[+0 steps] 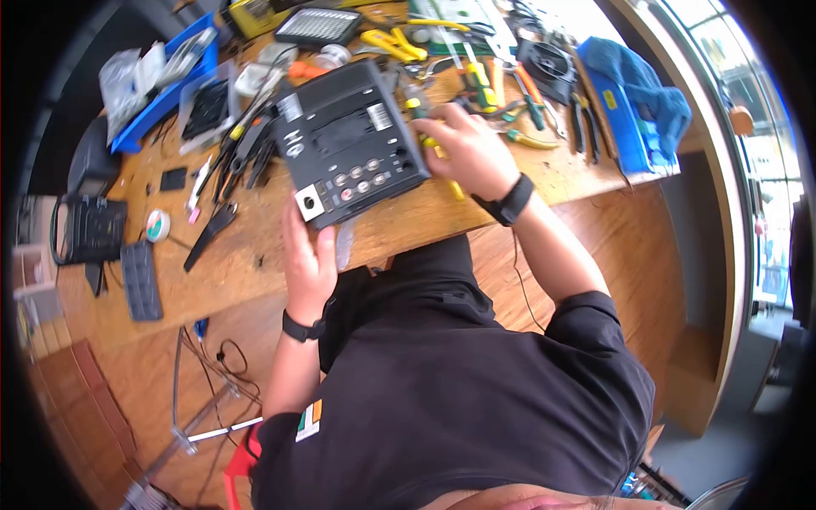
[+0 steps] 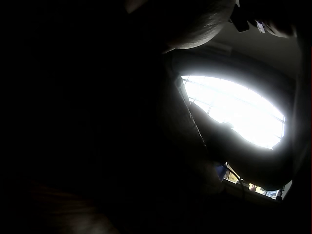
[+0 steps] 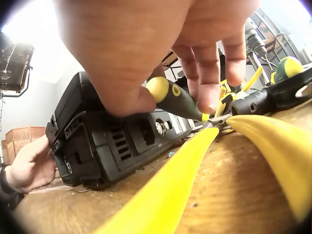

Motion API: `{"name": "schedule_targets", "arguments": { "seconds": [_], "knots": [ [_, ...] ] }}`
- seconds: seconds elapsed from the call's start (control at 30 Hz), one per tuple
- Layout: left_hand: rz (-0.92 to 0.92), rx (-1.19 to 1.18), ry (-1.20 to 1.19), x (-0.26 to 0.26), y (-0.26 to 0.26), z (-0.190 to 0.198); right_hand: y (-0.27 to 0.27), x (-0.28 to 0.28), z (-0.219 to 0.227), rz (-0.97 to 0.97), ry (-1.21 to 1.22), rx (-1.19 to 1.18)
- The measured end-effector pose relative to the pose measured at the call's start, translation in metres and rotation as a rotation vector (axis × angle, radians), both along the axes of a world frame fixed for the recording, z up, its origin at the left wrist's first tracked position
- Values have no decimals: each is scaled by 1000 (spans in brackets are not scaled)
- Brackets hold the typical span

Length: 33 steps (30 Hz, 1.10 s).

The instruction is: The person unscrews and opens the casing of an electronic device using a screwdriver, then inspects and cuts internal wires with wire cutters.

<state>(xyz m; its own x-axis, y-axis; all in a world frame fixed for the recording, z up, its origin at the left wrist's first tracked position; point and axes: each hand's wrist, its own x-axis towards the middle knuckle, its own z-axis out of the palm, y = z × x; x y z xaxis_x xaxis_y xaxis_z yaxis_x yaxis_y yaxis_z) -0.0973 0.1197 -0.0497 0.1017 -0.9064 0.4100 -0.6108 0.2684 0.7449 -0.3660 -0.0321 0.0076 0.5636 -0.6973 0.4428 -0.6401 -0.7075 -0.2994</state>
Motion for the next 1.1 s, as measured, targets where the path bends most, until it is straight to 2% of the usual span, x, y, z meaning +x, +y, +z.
{"name": "schedule_targets", "arguments": {
  "seconds": [0.17,0.3,0.43,0.5,0.57,0.63,0.73,0.8,0.9,0.93,0.97,1.1],
  "knots": [
    [-7,-17,-1,0,-2,6,-6,-3,4,-51,-163,-36],
    [-16,-35,1,2,-2,5,-16,-6,9,-74,-205,-22],
    [-29,-56,-10,2,-2,4,-24,-23,38,-131,-286,-210],
    [-24,-57,-1,2,-2,5,-29,-38,54,-174,-440,-146],
    [-19,-56,6,2,-2,5,-24,-43,81,-147,-717,100],
    [-22,-18,50,1,-2,5,-29,-41,104,68,-793,-36],
    [6,15,71,0,0,2,-37,-35,132,161,-787,-41],
    [18,22,65,-2,-1,3,-46,-32,145,289,-678,-88],
    [42,28,50,-3,-1,3,-47,-2,148,358,-726,49],
    [53,23,19,-3,-1,3,-52,0,150,395,-517,-32],
    [70,24,23,-3,-1,3,-54,5,150,403,-460,-21],
    [85,4,-12,-3,-2,5,-72,15,136,526,-501,69]
  ]
}}
